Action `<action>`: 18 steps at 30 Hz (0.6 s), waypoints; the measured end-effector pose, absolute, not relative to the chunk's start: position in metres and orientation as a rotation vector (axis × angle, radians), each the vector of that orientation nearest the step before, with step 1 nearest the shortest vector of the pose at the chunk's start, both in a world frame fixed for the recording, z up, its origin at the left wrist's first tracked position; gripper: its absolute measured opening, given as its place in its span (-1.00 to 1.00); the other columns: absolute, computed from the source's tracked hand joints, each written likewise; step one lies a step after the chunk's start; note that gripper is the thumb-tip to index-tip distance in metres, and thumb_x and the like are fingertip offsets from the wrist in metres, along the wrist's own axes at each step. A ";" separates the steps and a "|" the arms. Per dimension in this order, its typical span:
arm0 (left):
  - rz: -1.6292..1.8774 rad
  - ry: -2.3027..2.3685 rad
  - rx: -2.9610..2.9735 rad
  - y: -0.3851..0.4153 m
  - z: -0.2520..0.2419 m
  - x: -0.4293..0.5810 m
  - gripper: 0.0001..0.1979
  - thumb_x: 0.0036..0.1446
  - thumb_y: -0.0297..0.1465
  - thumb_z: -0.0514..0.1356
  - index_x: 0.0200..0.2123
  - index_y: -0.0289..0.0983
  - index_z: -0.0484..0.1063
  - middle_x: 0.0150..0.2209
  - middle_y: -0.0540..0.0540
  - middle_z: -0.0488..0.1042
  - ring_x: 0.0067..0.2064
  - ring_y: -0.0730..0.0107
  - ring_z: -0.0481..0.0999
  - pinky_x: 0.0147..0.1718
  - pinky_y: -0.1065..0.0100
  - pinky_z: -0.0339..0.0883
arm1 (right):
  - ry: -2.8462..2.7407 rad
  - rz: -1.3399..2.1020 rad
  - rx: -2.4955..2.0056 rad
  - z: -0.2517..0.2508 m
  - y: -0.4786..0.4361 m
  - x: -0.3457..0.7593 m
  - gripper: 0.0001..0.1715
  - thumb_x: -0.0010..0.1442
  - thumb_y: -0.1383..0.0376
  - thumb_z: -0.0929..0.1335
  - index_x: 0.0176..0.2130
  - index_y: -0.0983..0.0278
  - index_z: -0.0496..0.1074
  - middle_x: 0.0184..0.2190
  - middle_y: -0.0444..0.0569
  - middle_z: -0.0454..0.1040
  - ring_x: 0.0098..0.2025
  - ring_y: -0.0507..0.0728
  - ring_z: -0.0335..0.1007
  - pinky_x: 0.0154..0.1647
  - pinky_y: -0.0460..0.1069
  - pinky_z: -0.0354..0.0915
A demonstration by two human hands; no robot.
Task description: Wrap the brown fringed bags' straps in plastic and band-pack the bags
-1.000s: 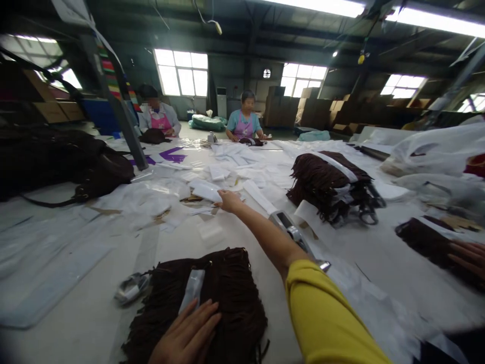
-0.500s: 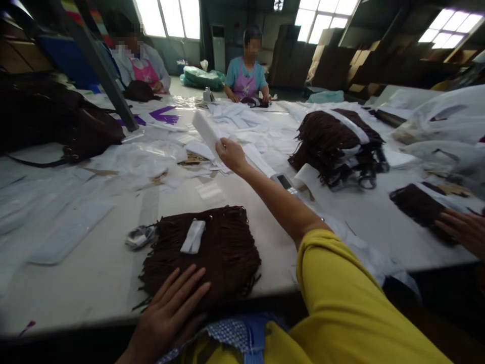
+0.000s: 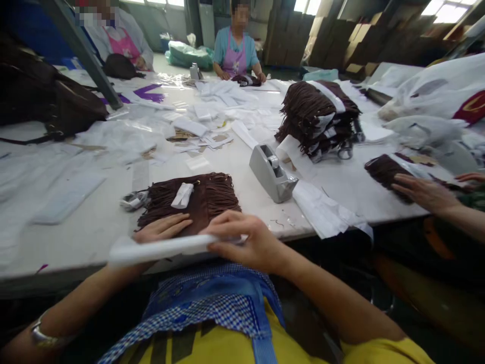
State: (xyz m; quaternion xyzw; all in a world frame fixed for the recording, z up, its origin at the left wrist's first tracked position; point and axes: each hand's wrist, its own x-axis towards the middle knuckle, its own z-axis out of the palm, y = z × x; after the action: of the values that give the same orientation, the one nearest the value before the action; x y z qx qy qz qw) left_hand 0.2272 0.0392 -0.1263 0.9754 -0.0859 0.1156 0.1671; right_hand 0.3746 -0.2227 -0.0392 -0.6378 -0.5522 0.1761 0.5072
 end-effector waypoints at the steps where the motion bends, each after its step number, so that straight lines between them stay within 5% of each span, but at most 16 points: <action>1: 0.272 -0.261 2.753 0.044 -0.121 0.230 -0.38 0.11 -0.58 0.06 0.25 -0.14 0.30 0.24 -0.07 0.37 0.21 0.16 0.40 0.17 0.15 0.33 | -1.437 0.341 -1.547 -0.047 -0.225 0.360 -0.74 0.26 0.31 0.40 -0.04 0.23 0.54 -0.16 -0.01 0.52 -0.14 0.06 0.44 -0.11 -0.02 0.42; 8: -0.234 -0.372 2.521 0.084 -0.070 0.250 -0.18 -0.07 -0.67 0.06 0.30 -0.12 0.21 0.26 -0.04 0.35 0.23 0.25 0.38 0.21 0.27 0.22 | -2.005 -0.434 -1.546 -0.102 -0.204 0.313 -0.73 0.33 0.35 0.33 0.02 0.26 0.48 -0.19 -0.08 0.55 -0.20 0.06 0.36 -0.22 -0.01 0.29; 18: -0.345 -0.569 2.428 0.088 -0.058 0.257 -0.16 -0.10 -0.71 0.01 0.30 -0.15 0.21 0.30 -0.03 0.29 0.31 0.29 0.26 0.27 0.27 0.11 | -1.815 -0.806 -1.877 -0.138 -0.191 0.354 -0.74 0.36 0.37 0.28 -0.02 0.24 0.50 -0.19 -0.03 0.55 -0.30 0.10 0.28 -0.36 0.04 0.14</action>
State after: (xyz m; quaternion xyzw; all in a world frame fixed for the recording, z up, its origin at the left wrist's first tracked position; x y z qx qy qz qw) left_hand 0.2566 0.0875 -0.0576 0.9178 -0.2152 -0.1304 0.3072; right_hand 0.3537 -0.1912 -0.1380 -0.6727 -0.6503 -0.2888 0.2030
